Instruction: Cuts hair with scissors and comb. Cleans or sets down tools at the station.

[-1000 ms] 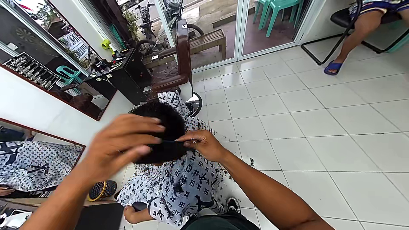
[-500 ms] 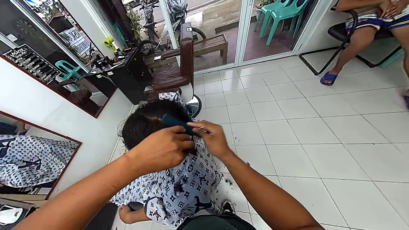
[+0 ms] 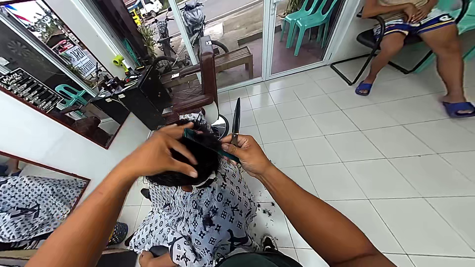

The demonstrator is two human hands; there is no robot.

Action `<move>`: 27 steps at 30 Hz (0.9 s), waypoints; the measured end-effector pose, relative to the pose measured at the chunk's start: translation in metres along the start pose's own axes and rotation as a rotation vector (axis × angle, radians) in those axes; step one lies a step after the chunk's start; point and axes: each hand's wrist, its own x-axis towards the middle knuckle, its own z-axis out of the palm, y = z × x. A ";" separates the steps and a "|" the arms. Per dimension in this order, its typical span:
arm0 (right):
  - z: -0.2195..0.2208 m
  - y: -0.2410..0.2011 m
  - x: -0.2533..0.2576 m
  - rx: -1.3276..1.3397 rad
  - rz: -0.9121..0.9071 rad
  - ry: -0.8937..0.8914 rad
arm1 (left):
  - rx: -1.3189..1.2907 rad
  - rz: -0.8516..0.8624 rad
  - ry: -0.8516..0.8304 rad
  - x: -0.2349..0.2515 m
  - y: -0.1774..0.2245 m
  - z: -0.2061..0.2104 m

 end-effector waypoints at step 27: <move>-0.060 0.049 -0.044 -0.495 -0.510 0.096 | -0.041 -0.286 -0.044 0.045 0.042 0.012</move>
